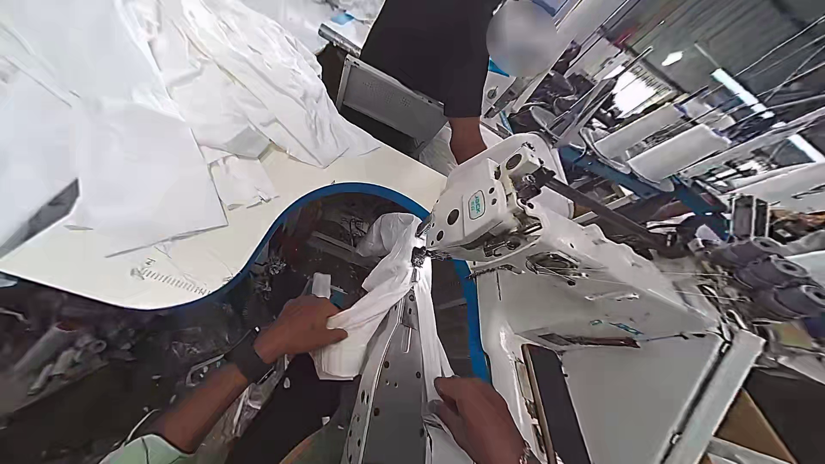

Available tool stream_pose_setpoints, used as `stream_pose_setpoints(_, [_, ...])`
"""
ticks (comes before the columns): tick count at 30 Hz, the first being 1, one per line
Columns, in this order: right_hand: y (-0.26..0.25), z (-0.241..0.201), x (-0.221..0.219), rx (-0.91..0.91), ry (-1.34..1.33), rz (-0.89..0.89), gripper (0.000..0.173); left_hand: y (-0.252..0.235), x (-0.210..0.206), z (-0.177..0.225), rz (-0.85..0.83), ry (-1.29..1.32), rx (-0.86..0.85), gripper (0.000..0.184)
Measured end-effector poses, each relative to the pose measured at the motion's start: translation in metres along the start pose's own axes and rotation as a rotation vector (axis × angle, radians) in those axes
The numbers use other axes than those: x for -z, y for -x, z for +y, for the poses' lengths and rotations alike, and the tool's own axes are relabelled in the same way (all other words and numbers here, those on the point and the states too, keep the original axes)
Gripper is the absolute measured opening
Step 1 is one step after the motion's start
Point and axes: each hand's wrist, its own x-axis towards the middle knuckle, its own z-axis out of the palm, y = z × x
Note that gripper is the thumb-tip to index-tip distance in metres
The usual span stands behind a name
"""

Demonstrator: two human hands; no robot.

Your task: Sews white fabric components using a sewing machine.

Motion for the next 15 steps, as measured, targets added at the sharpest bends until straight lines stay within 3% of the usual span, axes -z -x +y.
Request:
stream_pose_setpoints(2, [-0.008,0.012,-0.011,0.030,-0.061,-0.002,0.032,0.010,0.006,-0.011,0.098,-0.212,0.214,0.035])
stream_pose_setpoints(5, [0.020,0.016,-0.004,0.267,-0.052,0.366,0.025,0.055,0.012,0.008,0.327,-0.368,0.401,0.025])
stream_pose_setpoints(6, [0.025,0.021,-0.006,0.279,-0.025,0.400,0.024,0.071,0.009,0.015,0.318,-0.412,0.450,0.022])
stream_pose_setpoints(8, [0.004,0.034,-0.014,0.185,0.009,0.211,0.029,0.098,0.002,0.021,0.155,-0.452,0.523,0.019])
stream_pose_setpoints(10, [-0.032,0.046,-0.029,0.044,0.031,0.001,0.033,0.115,-0.017,0.021,-0.128,-0.443,0.469,0.017])
stream_pose_setpoints(12, [-0.043,0.053,-0.036,0.029,0.027,0.002,0.033,0.120,-0.035,0.022,-0.418,-0.408,0.275,0.037])
stream_pose_setpoints(13, [-0.040,0.053,-0.038,0.086,-0.011,0.093,0.031,0.119,-0.040,0.018,-0.399,-0.306,0.146,0.046])
stream_pose_setpoints(15, [-0.023,0.053,-0.050,0.242,-0.145,0.323,0.025,0.098,-0.047,0.012,-0.174,0.088,-0.078,0.050])
